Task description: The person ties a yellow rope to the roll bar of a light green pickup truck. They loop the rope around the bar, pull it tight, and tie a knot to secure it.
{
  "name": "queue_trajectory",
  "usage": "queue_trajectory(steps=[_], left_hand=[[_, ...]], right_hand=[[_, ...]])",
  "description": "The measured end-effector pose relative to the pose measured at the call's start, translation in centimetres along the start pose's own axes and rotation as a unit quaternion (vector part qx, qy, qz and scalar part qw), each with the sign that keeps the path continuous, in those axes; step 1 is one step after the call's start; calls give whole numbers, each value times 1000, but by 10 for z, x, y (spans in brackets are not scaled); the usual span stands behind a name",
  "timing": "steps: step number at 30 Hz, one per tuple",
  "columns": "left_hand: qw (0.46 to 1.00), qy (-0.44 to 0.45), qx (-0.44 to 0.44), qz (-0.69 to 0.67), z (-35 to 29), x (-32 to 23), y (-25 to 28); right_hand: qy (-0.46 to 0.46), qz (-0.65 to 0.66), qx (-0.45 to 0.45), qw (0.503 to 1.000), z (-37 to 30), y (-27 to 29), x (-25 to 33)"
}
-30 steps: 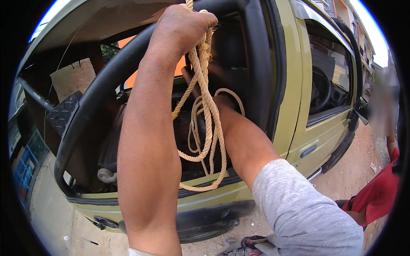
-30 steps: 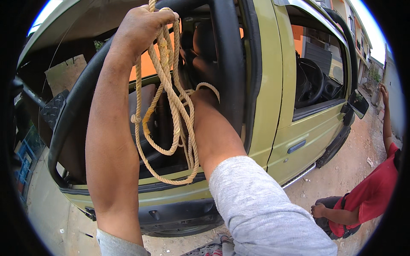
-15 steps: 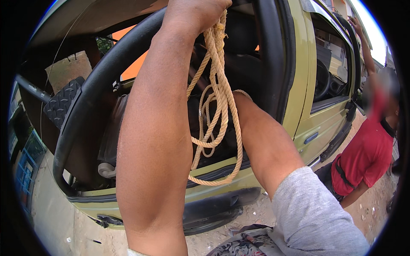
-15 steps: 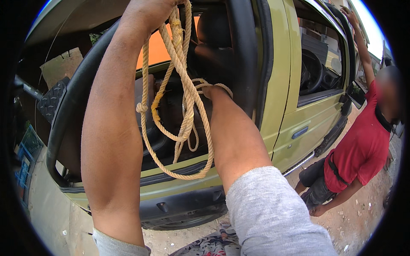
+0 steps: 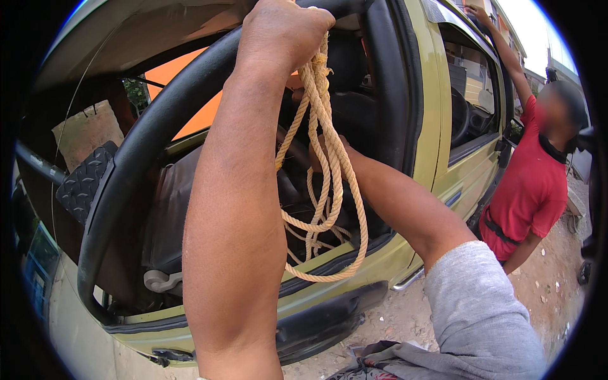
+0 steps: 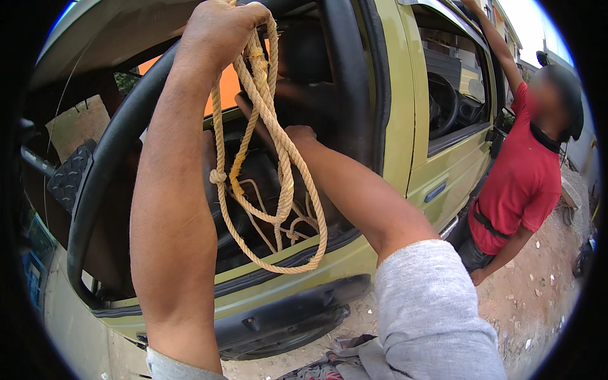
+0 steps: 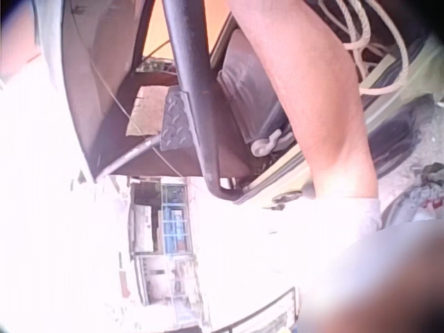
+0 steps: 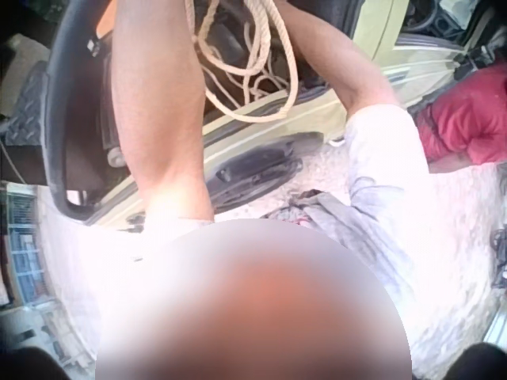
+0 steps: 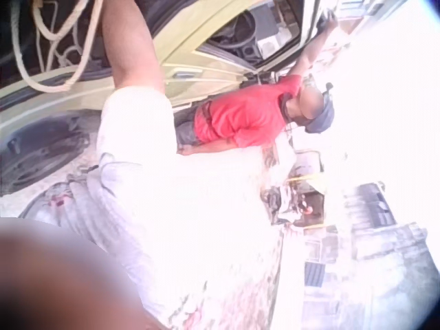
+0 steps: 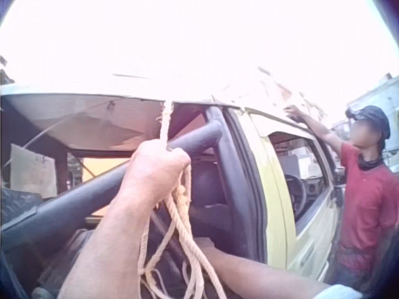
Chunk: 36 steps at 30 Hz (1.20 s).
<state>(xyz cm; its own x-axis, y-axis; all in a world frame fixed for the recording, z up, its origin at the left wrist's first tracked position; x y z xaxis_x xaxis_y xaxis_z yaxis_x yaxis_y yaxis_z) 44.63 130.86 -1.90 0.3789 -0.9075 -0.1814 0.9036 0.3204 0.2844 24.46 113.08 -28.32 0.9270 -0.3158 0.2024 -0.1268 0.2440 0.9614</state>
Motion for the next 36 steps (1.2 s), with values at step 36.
queue_trajectory(steps=[36], left_hand=[[971, 158, 44, -175, 0, 37, -27]], right_hand=[[-119, 771, 124, 614, -224, -72, -49]])
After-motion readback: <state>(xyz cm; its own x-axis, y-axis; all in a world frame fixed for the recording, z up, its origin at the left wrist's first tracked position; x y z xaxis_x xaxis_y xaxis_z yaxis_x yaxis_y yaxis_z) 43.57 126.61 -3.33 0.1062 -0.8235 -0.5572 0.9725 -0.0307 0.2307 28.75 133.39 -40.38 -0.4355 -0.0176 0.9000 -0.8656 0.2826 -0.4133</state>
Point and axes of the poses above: each hand's wrist, its own z-axis towards the middle knuckle, its own y-axis out of the back of the hand, x = y × z, the point moved 10 cm from there along z, towards the middle knuckle, and after that the axes turned 6 degrees about z, right-handed, at the moved point
